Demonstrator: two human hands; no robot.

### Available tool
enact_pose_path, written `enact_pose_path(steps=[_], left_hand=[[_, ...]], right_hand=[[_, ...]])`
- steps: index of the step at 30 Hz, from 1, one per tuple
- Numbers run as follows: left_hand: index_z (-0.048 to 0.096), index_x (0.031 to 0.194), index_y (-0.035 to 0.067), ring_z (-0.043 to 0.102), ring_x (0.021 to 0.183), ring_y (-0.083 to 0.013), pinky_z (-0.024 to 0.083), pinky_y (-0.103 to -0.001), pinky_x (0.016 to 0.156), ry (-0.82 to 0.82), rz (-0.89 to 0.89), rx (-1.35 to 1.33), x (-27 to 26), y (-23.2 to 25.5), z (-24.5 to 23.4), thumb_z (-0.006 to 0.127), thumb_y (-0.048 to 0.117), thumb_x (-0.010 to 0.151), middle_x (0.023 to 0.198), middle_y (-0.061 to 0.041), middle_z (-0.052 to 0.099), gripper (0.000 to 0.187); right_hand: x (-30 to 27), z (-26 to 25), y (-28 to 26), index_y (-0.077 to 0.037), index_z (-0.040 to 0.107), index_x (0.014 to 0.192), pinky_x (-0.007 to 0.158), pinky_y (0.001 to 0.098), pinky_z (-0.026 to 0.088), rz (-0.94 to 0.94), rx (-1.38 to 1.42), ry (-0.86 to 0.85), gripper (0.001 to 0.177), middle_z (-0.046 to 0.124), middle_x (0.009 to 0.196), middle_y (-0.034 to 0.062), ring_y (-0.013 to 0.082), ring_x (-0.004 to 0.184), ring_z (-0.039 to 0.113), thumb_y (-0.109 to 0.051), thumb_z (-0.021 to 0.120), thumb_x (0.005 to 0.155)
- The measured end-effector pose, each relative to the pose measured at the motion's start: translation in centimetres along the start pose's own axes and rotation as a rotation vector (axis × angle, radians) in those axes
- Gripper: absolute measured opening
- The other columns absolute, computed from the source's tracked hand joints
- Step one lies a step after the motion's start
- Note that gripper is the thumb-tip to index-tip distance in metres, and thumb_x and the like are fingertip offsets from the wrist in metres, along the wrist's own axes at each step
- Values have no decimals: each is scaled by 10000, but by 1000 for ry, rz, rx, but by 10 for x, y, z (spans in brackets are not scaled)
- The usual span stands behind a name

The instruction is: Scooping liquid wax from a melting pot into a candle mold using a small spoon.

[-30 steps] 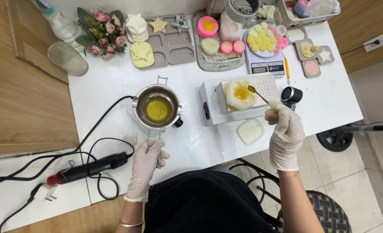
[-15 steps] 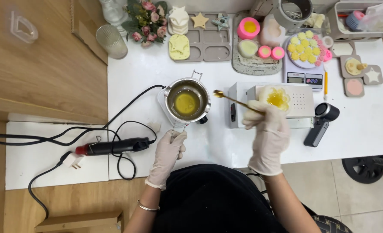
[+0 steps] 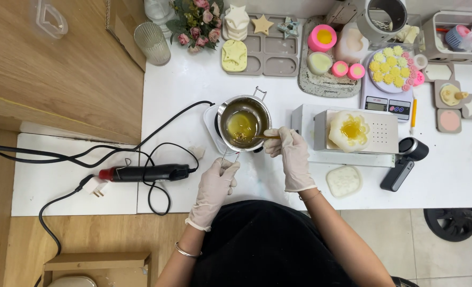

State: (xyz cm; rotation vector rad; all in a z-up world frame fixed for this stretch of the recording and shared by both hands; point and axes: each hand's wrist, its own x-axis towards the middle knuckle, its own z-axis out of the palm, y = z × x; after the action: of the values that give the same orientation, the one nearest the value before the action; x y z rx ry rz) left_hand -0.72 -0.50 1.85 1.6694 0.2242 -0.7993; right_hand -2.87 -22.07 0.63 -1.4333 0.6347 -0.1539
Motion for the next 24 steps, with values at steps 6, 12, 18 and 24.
enact_pose_path(steps=[6,12,18,24], left_hand=[[647,1009,53,482,470,-68,421,-251,450,-6,-1,56,1,-1,1,698,320,938,622,-20,613,281],[649,994,57,495,458,-77,432,-260,451,-3,15,96,0,0,1,685,328,937,609,-23,626,279],[666,998,60,491,458,-79,424,-260,451,-7,-17,96,0,6,0,701,318,926,613,-23,626,269],[681,985,50,483,471,-72,406,-258,448,6,-57,-5,2,4,-1,704,306,916,620,-26,606,266]], right_hand=[[4,-2,8,62,708,1058,594,275,529,78,119,39,419,717,746,130,161,614,643,-264,447,1069],[0,-8,10,129,643,1075,625,300,507,129,361,-11,416,693,819,160,205,657,635,-236,444,1083],[-22,-13,-26,140,644,1130,640,302,509,48,397,29,463,678,811,168,201,685,632,-264,421,1093],[-49,-46,-60,121,560,1115,694,331,483,-145,544,27,351,677,962,137,203,773,582,-216,467,1143]])
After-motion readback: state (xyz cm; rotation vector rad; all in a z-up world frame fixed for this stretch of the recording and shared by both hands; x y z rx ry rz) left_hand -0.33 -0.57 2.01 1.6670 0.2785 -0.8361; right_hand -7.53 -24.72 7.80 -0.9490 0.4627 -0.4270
